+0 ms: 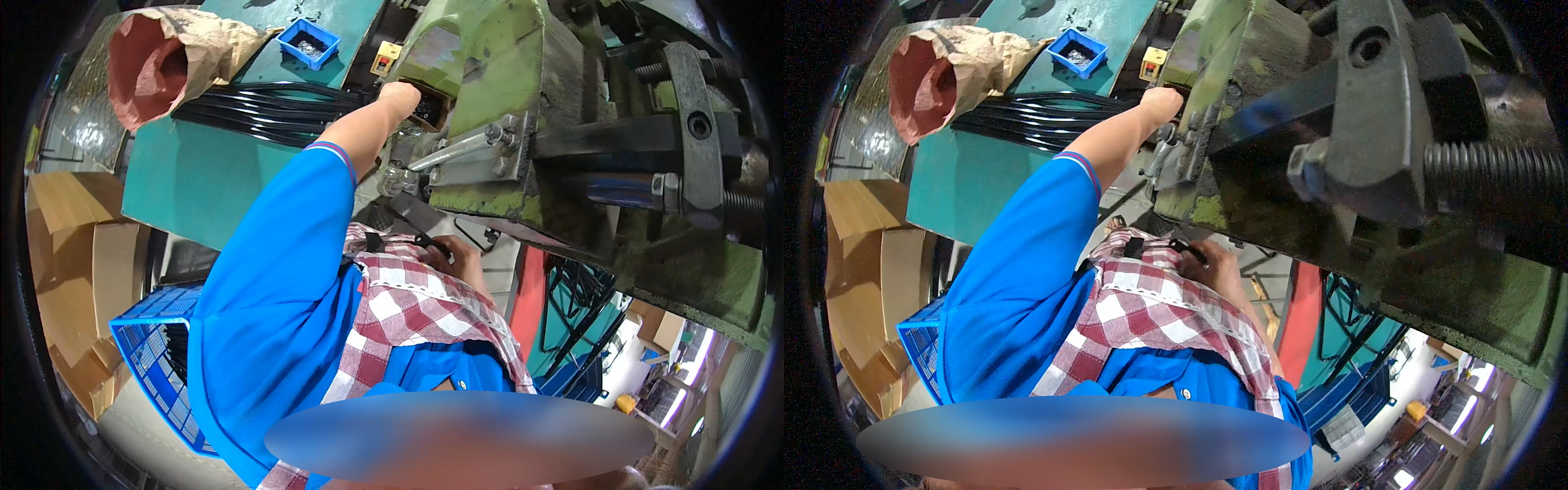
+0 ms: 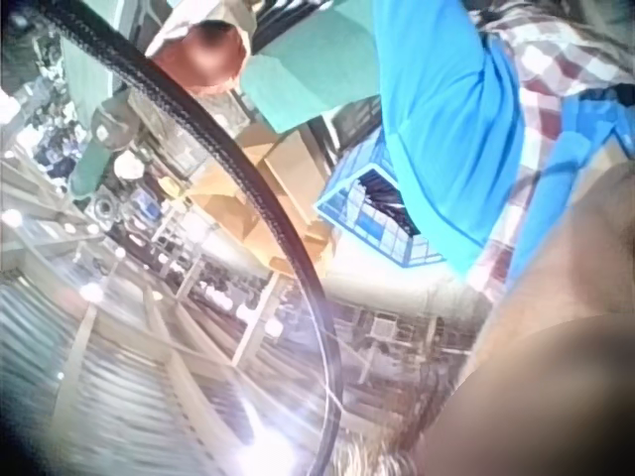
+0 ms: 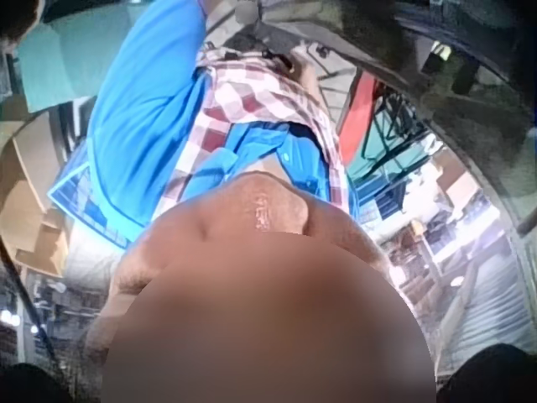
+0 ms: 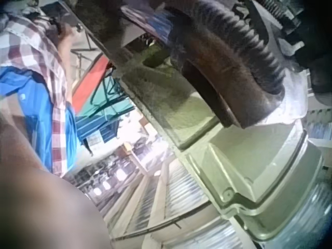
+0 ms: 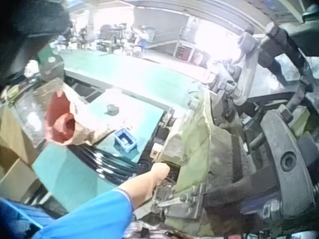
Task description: The person uses a manual bending machine to bend black metal rods into a curved shape. They repeatedly pick up rods, insert them into the machine, operate the lever to bend them, and place the finished pieces onto a red tray.
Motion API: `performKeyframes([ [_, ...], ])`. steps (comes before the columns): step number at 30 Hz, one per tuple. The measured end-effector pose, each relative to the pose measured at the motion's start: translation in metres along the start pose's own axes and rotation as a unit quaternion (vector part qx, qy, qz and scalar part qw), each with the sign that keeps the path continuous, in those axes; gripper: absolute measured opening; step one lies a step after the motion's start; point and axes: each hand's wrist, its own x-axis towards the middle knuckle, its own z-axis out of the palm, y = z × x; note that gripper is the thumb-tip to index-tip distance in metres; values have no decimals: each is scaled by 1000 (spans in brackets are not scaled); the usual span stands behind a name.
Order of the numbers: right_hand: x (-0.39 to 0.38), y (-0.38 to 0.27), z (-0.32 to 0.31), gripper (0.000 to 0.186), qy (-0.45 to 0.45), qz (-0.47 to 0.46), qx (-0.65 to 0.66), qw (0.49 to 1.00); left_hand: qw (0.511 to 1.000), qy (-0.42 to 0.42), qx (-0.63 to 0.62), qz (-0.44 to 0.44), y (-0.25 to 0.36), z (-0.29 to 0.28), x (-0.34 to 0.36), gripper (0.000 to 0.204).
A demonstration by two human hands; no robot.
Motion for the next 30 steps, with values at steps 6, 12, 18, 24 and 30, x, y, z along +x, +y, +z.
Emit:
performKeyframes([
  [6,-3,-23,-5,20,2,79,27,996,996,81,-40,20,-11,12,-8,19],
  [12,6,-24,-2,21,-21,57,9,998,993,92,-72,22,-13,12,-8,23],
  [18,10,-22,1,22,-52,44,13,998,995,52,-81,8,1,-7,-8,28],
  [24,7,-25,-1,22,-55,56,-3,997,986,126,-110,-7,-3,18,-2,21],
  [30,20,-15,-2,22,-61,57,17,996,935,126,-332,5,16,10,-55,14],
])
